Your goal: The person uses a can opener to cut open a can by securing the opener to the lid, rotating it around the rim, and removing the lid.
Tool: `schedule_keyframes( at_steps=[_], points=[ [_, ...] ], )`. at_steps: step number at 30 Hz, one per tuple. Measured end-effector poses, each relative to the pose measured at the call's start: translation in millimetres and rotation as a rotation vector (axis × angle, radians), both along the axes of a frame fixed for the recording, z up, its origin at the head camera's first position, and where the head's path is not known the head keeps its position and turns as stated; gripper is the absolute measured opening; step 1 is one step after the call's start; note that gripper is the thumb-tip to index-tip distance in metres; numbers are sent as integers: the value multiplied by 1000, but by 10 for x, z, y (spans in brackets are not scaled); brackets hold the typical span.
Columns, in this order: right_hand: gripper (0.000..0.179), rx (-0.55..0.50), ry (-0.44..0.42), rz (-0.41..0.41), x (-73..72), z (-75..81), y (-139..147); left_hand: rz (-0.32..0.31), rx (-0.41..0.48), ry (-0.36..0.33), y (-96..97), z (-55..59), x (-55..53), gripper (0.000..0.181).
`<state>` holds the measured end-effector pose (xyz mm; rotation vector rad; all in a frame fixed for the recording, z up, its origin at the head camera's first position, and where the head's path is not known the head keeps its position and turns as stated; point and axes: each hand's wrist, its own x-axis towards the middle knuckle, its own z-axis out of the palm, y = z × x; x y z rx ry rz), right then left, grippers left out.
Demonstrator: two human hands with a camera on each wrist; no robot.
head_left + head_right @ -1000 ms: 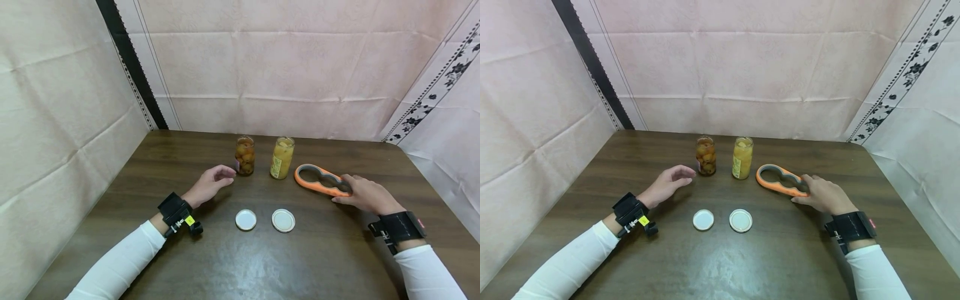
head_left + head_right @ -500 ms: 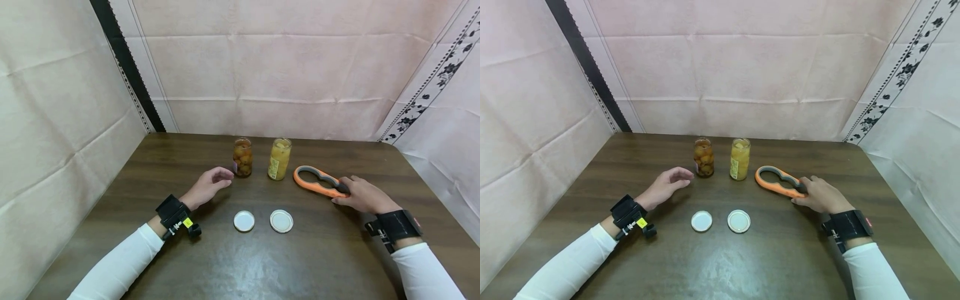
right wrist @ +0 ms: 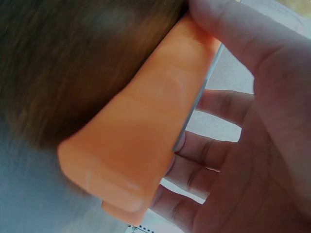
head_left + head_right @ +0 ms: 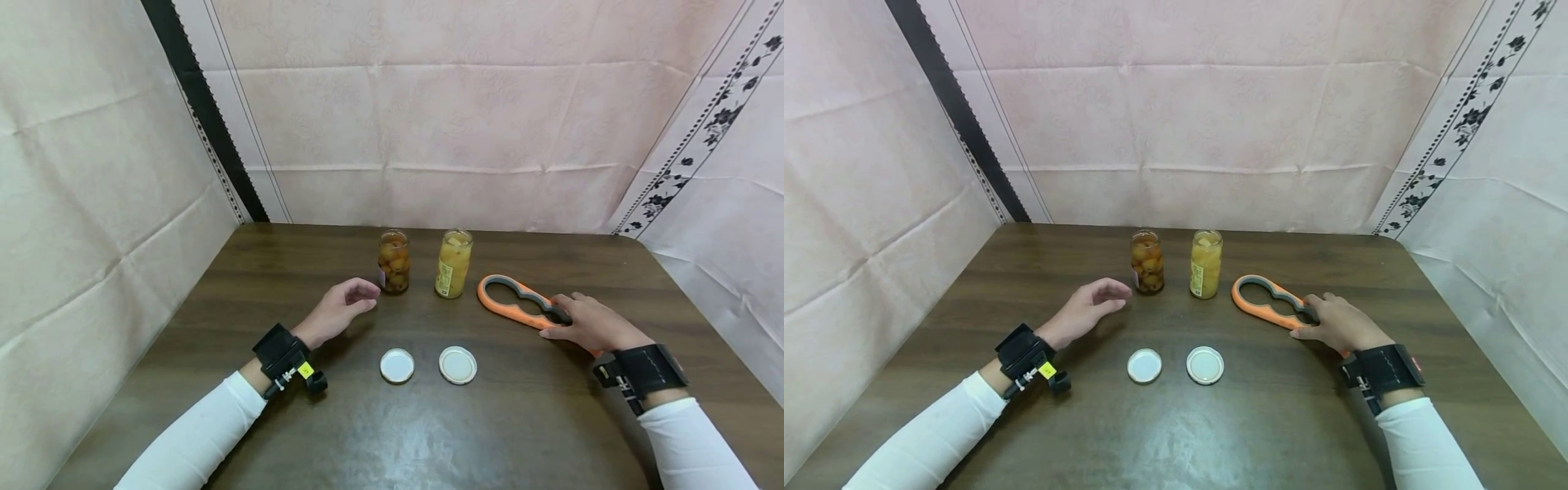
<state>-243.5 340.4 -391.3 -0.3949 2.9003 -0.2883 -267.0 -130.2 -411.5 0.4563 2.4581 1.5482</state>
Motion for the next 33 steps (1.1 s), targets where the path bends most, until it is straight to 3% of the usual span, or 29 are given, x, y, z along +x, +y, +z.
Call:
schedule_keyframes(
  at_steps=[14,21,33],
  points=[
    [78,-21,7,-28,-9,8,-34,-83,-149,177,13,67,36,39],
    [55,-47,141,11,18,80,-167,-100,-246,251,25,124,68,43],
    [47,-78,281,95,121,243,-464,-138,-318,338,33,162,89,45]
  ],
)
